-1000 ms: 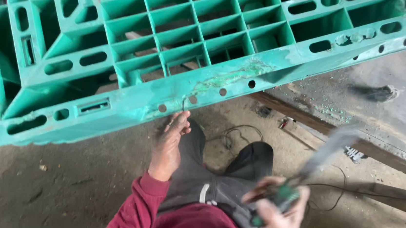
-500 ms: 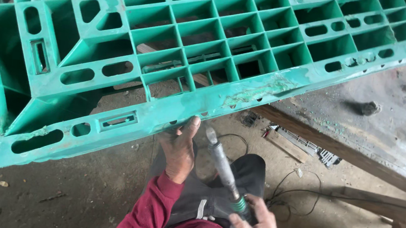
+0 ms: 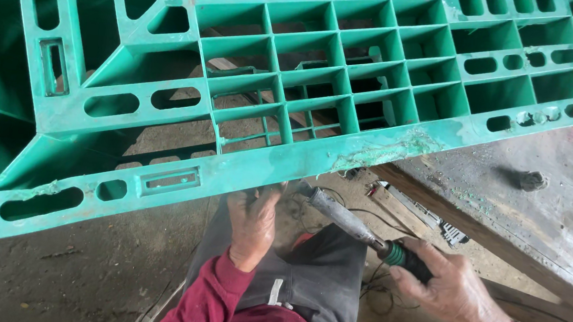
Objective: The person uses a utility knife to trim the edges of a green plastic crate and then uses a soldering iron to melt and fuse the plastic sections. They hold the crate by hand on a workshop floor while applying the heated tool to repair or modify the structure.
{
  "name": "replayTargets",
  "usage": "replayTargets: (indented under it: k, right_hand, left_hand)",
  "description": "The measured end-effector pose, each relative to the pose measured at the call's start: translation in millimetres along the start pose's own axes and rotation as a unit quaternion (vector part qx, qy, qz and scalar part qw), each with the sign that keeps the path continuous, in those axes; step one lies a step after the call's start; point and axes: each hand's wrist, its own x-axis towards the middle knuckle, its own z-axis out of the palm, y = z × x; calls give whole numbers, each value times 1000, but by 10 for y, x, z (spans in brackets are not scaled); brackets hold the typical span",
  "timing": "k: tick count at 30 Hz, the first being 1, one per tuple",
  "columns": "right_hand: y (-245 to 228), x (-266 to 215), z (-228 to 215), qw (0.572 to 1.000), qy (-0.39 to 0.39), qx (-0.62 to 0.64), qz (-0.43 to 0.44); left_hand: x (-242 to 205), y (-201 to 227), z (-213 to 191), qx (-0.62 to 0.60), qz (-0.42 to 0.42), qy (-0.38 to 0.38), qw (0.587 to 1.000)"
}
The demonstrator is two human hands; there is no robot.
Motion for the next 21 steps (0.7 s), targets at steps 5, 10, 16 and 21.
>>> replayTargets:
  k: [5, 10, 16, 21]
  right_hand:
    - [-67, 134, -158, 995, 27, -60, -68]
    - [-99, 163, -208, 996, 25, -54, -67]
    - [-78, 216, -273, 987, 43, -106, -115]
    - [-137, 325, -489, 949, 62, -214, -222]
  left_hand:
    - [-83, -111, -38, 156, 95, -29, 983]
    - [-142, -211, -3, 181, 127, -15, 975]
    - [-201, -265, 19, 171, 101, -24, 980]
    - [-164, -251, 12, 152, 105, -21, 983]
